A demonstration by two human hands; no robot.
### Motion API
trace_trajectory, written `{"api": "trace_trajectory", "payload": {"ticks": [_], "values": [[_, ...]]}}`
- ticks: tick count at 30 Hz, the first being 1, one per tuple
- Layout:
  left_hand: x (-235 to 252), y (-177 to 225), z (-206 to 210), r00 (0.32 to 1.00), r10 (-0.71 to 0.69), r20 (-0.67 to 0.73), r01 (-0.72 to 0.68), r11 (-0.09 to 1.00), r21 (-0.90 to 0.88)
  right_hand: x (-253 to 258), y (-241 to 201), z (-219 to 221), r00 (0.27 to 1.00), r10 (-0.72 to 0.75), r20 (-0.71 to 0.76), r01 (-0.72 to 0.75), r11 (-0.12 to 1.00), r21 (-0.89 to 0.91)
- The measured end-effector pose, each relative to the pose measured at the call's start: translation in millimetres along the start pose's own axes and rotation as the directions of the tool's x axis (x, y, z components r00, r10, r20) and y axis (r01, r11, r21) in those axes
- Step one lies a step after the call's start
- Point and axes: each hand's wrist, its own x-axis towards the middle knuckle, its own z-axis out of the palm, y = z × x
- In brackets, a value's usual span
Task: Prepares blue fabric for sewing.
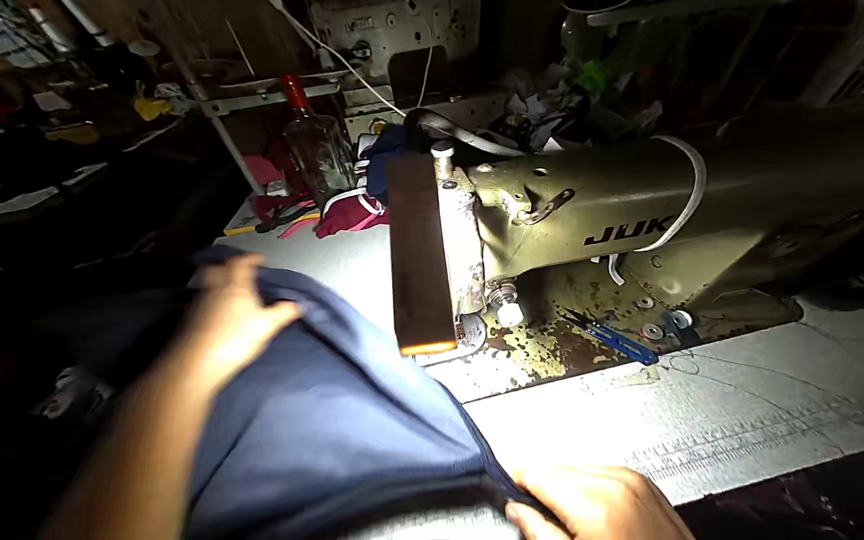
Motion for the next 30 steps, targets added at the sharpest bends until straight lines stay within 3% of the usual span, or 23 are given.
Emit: {"api": "trace_trajectory", "payload": {"ticks": [3,4,7,10,12,15,17,19,21,24,27,30], "values": [[0,14,95,0.979,0.147,0.139,-0.158,0.985,0.070,-4,22,1,0.984,0.128,0.127,-0.125,0.992,-0.033],[-10,15,109,0.979,0.133,0.155,-0.153,0.979,0.131,-3,28,-5,0.975,0.169,0.147,-0.168,0.986,-0.017],[-39,7,116,0.991,0.104,0.085,-0.119,0.973,0.198,4,50,-19,0.968,0.223,0.117,-0.226,0.974,0.014],[-78,11,109,1.000,0.004,-0.027,0.001,0.981,0.193,18,68,-13,0.983,0.182,0.000,-0.182,0.983,0.001],[-102,35,94,0.990,-0.143,-0.003,0.141,0.971,0.195,30,62,-2,0.990,0.138,-0.009,-0.138,0.990,-0.018],[-133,47,89,0.982,-0.180,-0.062,0.189,0.965,0.185,34,49,26,0.998,0.068,0.005,-0.067,0.991,-0.118],[-152,48,91,0.994,-0.043,-0.102,0.051,0.996,0.079,30,46,39,0.996,0.057,-0.064,-0.061,0.996,-0.067],[-166,59,90,0.964,0.238,-0.120,-0.247,0.967,-0.061,26,45,43,0.990,0.075,-0.121,-0.073,0.997,0.019],[-175,82,88,0.912,0.409,-0.021,-0.407,0.898,-0.165,22,46,44,0.980,0.084,-0.178,-0.067,0.993,0.101],[-171,94,90,0.890,0.445,0.100,-0.426,0.889,-0.170,19,51,46,0.951,0.125,-0.284,-0.063,0.974,0.219],[-165,88,86,0.899,0.438,-0.001,-0.412,0.845,-0.341,20,52,46,0.917,0.193,-0.349,-0.084,0.949,0.304],[-168,83,75,0.888,0.441,-0.132,-0.432,0.701,-0.567,25,52,42,0.928,0.215,-0.305,-0.123,0.947,0.296]]}}
